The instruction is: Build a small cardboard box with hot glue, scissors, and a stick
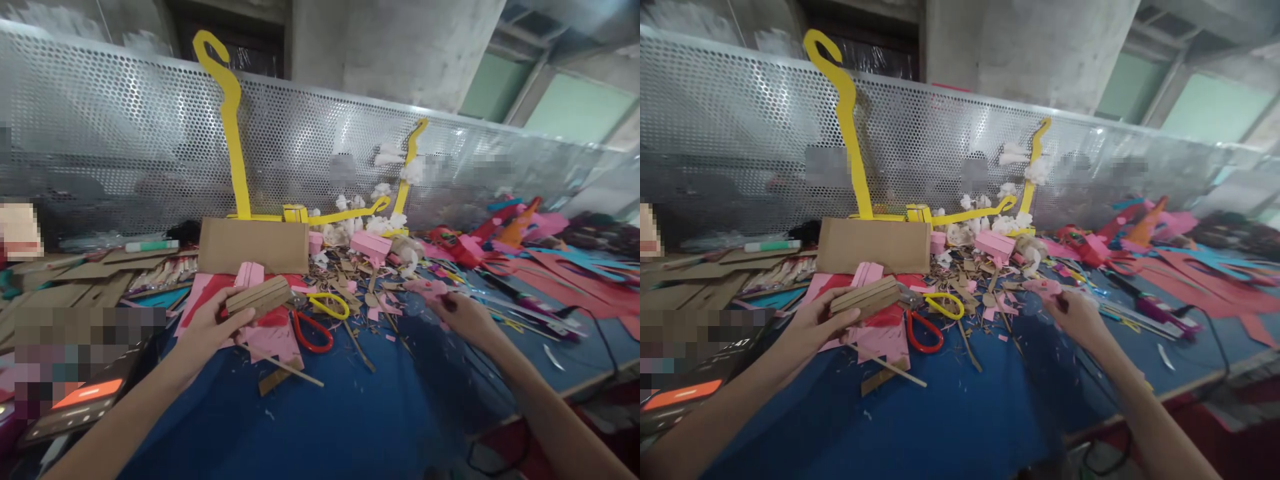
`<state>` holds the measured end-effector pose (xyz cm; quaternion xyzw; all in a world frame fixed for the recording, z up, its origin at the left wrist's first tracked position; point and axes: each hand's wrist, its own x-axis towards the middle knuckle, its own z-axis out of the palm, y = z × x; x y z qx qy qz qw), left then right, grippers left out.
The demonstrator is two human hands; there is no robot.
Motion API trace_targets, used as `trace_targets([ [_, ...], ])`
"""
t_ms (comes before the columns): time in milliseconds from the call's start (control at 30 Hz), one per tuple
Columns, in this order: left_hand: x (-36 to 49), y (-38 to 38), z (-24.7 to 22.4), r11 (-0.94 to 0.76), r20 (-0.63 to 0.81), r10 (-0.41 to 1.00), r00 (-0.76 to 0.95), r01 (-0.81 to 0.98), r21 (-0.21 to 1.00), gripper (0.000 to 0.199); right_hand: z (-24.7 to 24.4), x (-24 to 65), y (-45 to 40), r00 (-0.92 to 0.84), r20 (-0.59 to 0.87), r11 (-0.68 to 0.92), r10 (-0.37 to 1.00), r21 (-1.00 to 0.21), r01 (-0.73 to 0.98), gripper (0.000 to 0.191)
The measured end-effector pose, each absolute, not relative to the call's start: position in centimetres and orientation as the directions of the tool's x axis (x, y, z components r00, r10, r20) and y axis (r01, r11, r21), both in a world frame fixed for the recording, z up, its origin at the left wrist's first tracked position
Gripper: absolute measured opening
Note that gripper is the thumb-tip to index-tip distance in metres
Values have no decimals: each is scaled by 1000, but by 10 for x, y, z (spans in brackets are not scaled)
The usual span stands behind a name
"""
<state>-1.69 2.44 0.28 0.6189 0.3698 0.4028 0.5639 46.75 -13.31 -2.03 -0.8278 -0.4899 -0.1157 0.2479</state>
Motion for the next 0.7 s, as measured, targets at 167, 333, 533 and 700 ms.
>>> trace_targets([
  [167, -17, 27, 1, -102, 90, 906, 413, 7, 995, 60, -3, 467, -132, 501, 418, -426, 758, -263, 865, 42],
  [333, -16, 25, 2, -147, 132, 911, 391, 7, 989, 56, -3, 463, -117, 464, 401, -403, 790, -233, 885, 40],
  [533, -18, 24, 3, -131, 122, 907, 403, -6, 991, 54, -5, 454, -121, 438, 393, -378, 808, -224, 898, 41],
  [700, -18, 34, -9, -147, 164, 918, 360, -74, 986, 59, 14, 446, -141, 459, 419, -374, 783, -271, 887, 38],
])
